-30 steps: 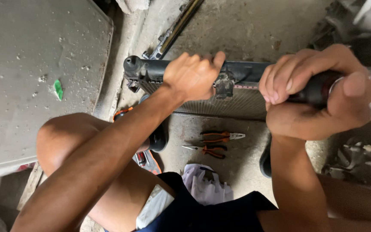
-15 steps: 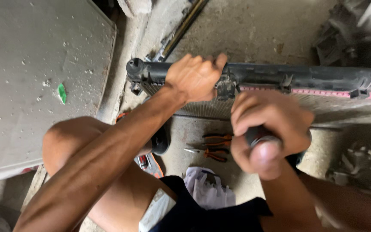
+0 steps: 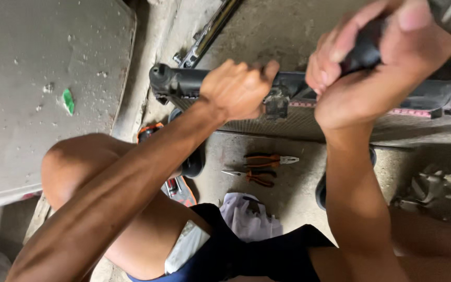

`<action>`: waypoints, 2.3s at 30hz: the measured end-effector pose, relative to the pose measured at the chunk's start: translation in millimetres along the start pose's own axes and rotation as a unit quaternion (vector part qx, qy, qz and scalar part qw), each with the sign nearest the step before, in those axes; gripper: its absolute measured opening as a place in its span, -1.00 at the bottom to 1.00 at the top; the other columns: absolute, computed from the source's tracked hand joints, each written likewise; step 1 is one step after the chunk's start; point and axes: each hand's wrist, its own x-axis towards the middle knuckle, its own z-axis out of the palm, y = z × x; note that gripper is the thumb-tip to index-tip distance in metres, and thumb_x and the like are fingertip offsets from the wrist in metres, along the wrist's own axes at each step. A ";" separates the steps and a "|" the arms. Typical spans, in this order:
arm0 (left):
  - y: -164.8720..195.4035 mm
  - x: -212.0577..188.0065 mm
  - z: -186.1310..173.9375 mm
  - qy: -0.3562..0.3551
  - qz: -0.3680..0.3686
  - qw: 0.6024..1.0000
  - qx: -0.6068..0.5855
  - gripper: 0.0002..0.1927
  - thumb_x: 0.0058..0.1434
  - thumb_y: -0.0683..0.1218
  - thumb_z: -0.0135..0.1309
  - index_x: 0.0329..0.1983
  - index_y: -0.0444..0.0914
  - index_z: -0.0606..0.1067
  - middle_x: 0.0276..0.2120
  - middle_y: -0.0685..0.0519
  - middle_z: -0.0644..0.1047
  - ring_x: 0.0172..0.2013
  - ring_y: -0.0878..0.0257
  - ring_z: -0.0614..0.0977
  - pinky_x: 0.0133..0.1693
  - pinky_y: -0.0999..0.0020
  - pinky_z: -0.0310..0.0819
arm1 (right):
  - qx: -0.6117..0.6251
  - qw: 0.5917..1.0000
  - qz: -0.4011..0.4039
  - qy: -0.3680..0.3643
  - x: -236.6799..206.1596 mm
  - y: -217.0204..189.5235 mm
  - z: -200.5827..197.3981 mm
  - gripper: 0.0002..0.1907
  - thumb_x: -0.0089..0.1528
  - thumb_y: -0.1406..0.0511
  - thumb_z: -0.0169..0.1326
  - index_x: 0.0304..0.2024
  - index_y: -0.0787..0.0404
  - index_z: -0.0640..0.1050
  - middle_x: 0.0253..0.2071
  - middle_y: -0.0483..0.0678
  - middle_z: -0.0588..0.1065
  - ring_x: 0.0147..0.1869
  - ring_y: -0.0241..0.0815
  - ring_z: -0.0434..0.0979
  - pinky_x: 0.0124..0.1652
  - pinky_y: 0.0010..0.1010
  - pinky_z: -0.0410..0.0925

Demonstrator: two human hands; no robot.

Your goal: The person uses a screwdriver to pry and scrape along the plastic end tank of a car radiator. They repeatedly reposition the radiator and apply pressure to separate or clean the joint between the plastic and metal core.

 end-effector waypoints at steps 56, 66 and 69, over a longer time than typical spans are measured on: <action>-11.4 8.8 4.8 -0.037 -0.039 0.998 0.014 -0.31 -0.09 -0.11 0.21 0.14 -0.46 0.38 -0.61 -0.24 0.59 -0.59 -0.07 0.67 -0.45 0.08 0.60 | -0.066 0.995 -0.068 -0.040 15.8 -10.6 25.9 -0.39 0.55 0.08 -0.15 -0.45 0.43 0.25 -0.65 0.09 0.21 -0.69 -0.16 0.19 -0.63 -0.40 0.09; -11.4 5.9 7.9 -0.049 -0.044 0.998 0.016 -0.46 -0.07 -0.16 0.18 0.02 -0.42 0.42 -0.61 -0.20 0.58 -0.61 -0.05 0.65 -0.48 0.09 0.59 | -0.041 0.999 0.008 0.018 37.2 7.5 29.6 -0.50 0.54 0.16 -0.31 -0.41 0.33 0.33 -0.66 0.03 0.28 -0.69 -0.19 0.25 -0.65 -0.40 0.11; -11.5 4.3 10.4 -0.023 -0.028 0.999 0.017 -0.50 -0.07 -0.14 0.19 -0.04 -0.41 0.43 -0.63 -0.19 0.57 -0.61 -0.05 0.64 -0.48 0.08 0.57 | -0.089 0.996 -0.009 -0.002 39.6 13.8 24.6 -0.53 0.53 0.21 -0.31 -0.40 0.35 0.35 -0.64 0.06 0.31 -0.67 -0.17 0.28 -0.64 -0.39 0.14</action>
